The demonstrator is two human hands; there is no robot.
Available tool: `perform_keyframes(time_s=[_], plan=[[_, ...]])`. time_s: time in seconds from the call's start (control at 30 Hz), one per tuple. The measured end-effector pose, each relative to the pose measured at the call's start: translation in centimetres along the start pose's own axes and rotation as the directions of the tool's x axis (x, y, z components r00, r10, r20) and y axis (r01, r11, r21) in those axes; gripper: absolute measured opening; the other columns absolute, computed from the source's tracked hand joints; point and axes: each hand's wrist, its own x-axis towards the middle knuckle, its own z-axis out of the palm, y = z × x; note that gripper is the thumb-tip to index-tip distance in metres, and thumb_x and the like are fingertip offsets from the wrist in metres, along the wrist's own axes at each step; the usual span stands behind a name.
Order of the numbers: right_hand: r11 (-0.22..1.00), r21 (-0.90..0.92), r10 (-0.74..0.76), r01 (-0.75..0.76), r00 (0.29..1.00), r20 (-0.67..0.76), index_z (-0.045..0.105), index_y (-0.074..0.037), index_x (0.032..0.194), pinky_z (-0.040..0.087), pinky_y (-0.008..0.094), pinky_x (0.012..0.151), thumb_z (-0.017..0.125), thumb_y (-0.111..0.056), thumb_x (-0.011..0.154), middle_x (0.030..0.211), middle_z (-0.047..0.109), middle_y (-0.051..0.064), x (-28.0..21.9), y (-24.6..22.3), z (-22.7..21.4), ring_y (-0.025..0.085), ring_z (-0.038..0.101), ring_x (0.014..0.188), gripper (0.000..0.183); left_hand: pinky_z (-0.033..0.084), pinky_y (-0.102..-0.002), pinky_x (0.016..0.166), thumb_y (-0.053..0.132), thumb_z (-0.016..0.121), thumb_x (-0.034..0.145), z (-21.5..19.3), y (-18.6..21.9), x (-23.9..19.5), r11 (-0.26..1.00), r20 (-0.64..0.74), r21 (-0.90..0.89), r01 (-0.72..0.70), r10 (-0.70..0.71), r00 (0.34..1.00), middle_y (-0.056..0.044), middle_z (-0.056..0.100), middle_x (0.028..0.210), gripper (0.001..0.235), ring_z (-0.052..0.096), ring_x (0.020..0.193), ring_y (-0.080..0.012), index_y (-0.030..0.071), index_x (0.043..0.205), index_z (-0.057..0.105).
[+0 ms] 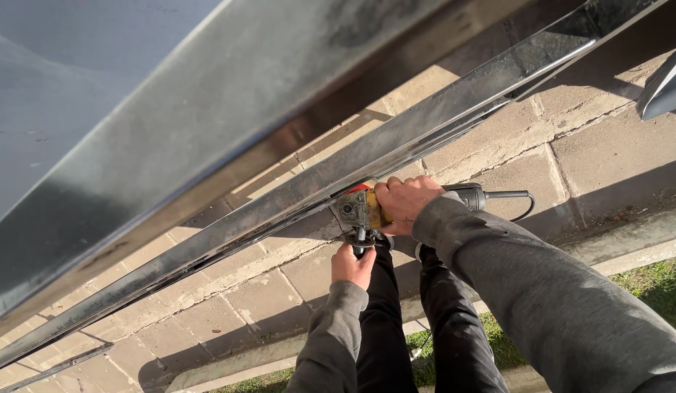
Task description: Clean rust and paint from a metal gate using an angle grinder with a wire brush attachment.
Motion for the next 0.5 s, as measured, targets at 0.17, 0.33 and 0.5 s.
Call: perform_keyframes(time_s=[0.17, 0.33, 0.5], plan=[[0.987, 0.119, 0.099, -0.106, 0.993, 0.064, 0.048, -0.007, 0.130, 0.058, 0.050, 0.086, 0.072, -0.068, 0.085, 0.112, 0.065, 0.015, -1.9, -1.0, 0.2, 0.030, 0.073, 0.091, 0.080, 0.061, -0.040, 0.075, 0.026, 0.078, 0.084, -0.3, -0.7, -1.6, 0.985, 0.078, 0.120, 0.122, -0.132, 0.988, -0.017, 0.079, 0.089, 0.027, 0.078, 0.083, -0.0300, 0.003, 0.097, 0.074], [0.996, 0.062, 0.060, -0.066, 0.993, 0.102, 0.045, -0.003, 0.132, 0.062, 0.047, 0.076, 0.070, -0.069, 0.086, 0.113, 0.063, 0.016, -3.8, -0.9, 2.7, 0.032, 0.074, 0.090, 0.085, 0.060, -0.039, 0.073, 0.022, 0.075, 0.084, -0.1, -0.3, -4.2, 0.996, 0.120, 0.067, -0.060, 0.052, 0.991, -0.016, 0.078, 0.088, 0.026, 0.078, 0.080, -0.0299, 0.003, 0.101, 0.073], [0.995, 0.066, 0.076, -0.075, 0.997, -0.011, 0.048, -0.005, 0.131, 0.064, 0.046, 0.073, 0.070, -0.070, 0.082, 0.110, 0.065, 0.014, -2.6, -0.8, 0.9, 0.032, 0.075, 0.089, 0.084, 0.061, -0.038, 0.072, 0.024, 0.072, 0.086, -0.4, 1.0, -2.7, 0.996, 0.117, 0.051, 0.067, -0.073, 0.990, -0.013, 0.078, 0.086, 0.025, 0.079, 0.076, -0.0286, 0.005, 0.101, 0.070]])
